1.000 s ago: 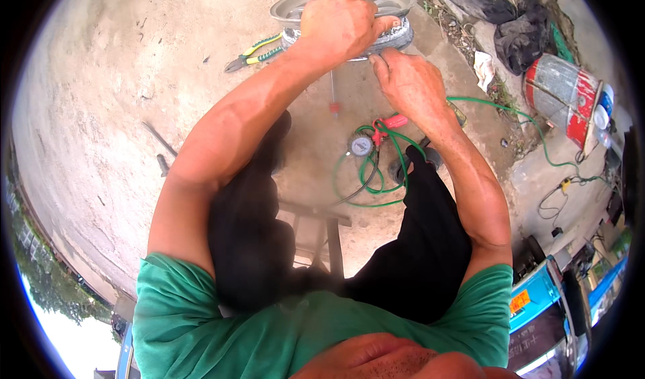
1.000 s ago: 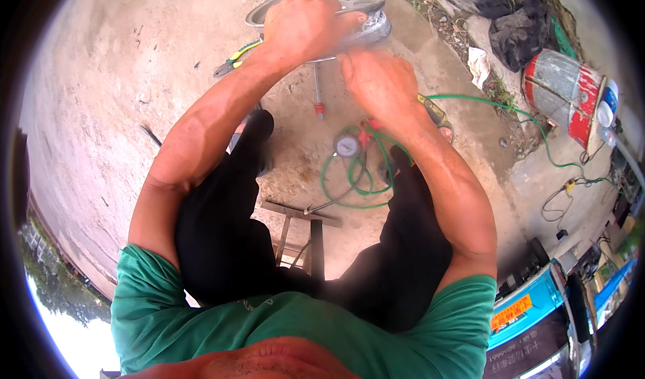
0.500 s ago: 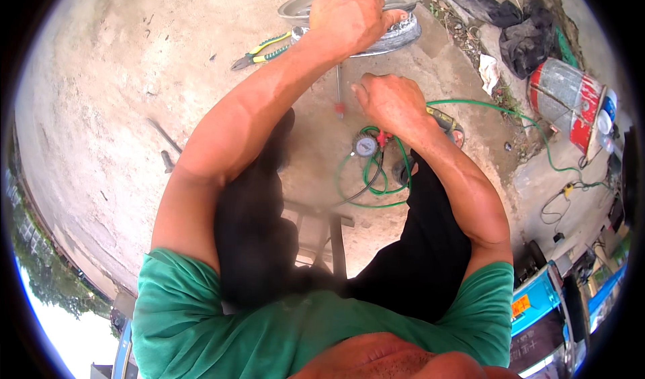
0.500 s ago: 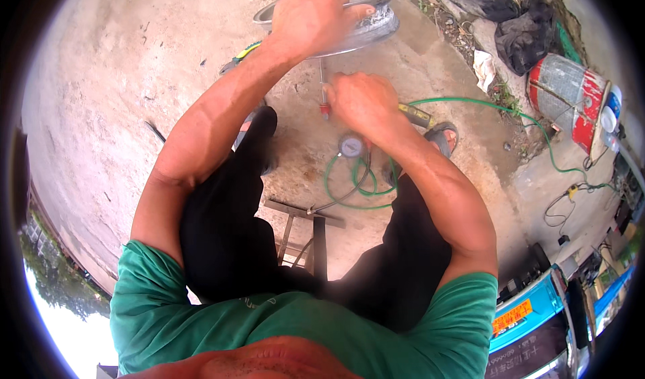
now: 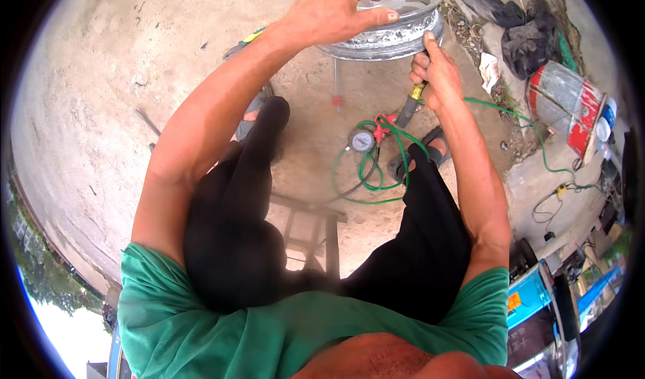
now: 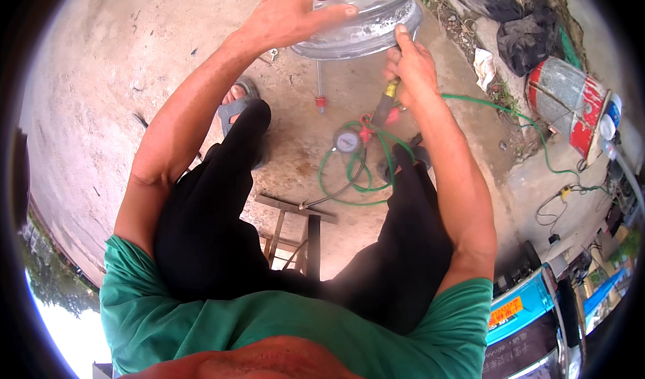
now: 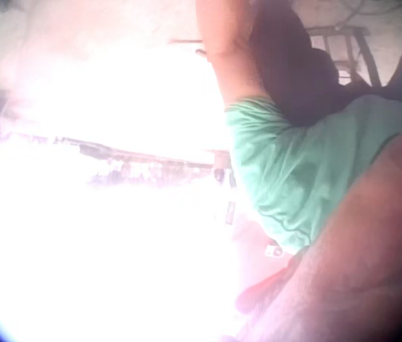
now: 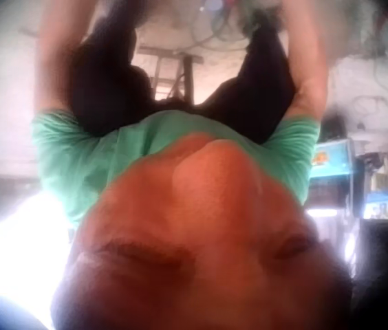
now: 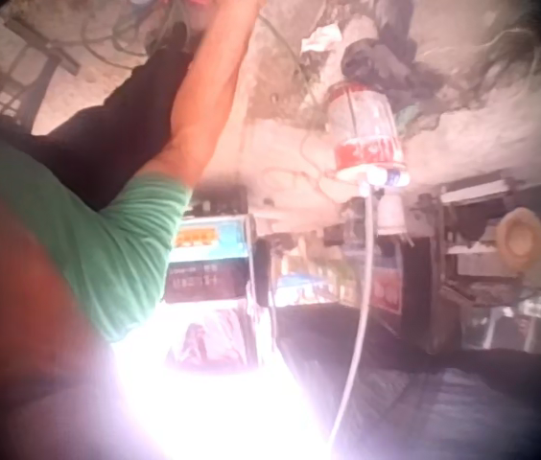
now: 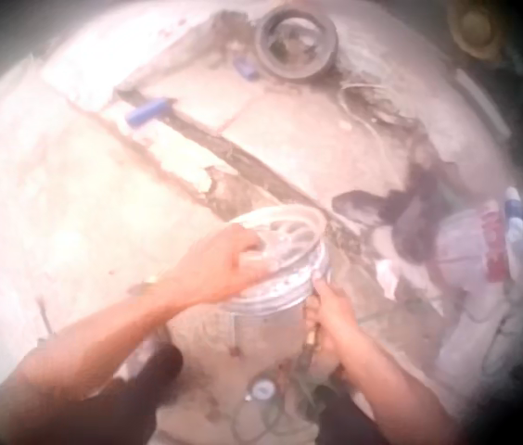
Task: The person cleans and repairs a bicycle wheel rim by scraping the edges with a tool and applying a black sealant strip around the inner circumference.
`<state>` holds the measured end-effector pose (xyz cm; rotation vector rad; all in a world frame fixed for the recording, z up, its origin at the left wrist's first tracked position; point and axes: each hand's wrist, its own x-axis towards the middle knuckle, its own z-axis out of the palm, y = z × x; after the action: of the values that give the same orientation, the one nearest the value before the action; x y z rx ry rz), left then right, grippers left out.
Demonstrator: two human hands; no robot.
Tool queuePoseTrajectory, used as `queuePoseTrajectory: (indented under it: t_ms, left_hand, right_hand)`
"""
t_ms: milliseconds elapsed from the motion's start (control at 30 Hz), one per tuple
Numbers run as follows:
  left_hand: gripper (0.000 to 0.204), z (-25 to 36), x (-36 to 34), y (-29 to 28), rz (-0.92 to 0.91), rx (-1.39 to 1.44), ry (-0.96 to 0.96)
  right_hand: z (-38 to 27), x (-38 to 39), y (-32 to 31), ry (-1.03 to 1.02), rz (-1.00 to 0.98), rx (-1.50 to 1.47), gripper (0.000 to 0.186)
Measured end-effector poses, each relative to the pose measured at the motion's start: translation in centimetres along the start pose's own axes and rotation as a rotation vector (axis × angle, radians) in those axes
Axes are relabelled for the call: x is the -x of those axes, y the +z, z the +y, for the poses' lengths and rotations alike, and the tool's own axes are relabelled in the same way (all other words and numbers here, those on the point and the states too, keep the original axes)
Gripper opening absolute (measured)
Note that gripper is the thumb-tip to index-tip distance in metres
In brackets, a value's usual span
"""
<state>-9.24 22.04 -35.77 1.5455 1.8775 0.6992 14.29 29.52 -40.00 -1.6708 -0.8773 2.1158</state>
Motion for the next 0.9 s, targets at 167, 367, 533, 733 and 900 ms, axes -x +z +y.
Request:
queuePoseTrajectory:
  t_ms: [167,367,533,733,900]
  left_hand:
    - [0.05,-5.8,3.8,2.0,0.044,-0.088,0.239]
    - [0.045,-5.6,1.9,1.3,0.067,-0.071,0.258]
    - [0.045,-4.3,3.3,-0.9,0.095,0.0,0.135]
    - [0.049,-3.4,2.9,-0.9,0.117,-0.229,0.128]
    - [0.048,-3.2,3.4,0.6,0.165,-0.328,0.169]
  right_hand:
    - [0.4,-1.4,-1.8,0.006,-0.055,-0.104,0.034]
    - [-1.9,-0.9,-1.0,-0.005,0.056,0.169,0.042]
    - [-3.0,-1.8,-4.4,-0.059,0.007,0.428,0.044]
    - [-3.7,-3.9,-4.9,-0.43,0.004,1.026,0.045]
    - [-5.3,-3.9,-4.4,-0.418,0.007,1.375,0.042]
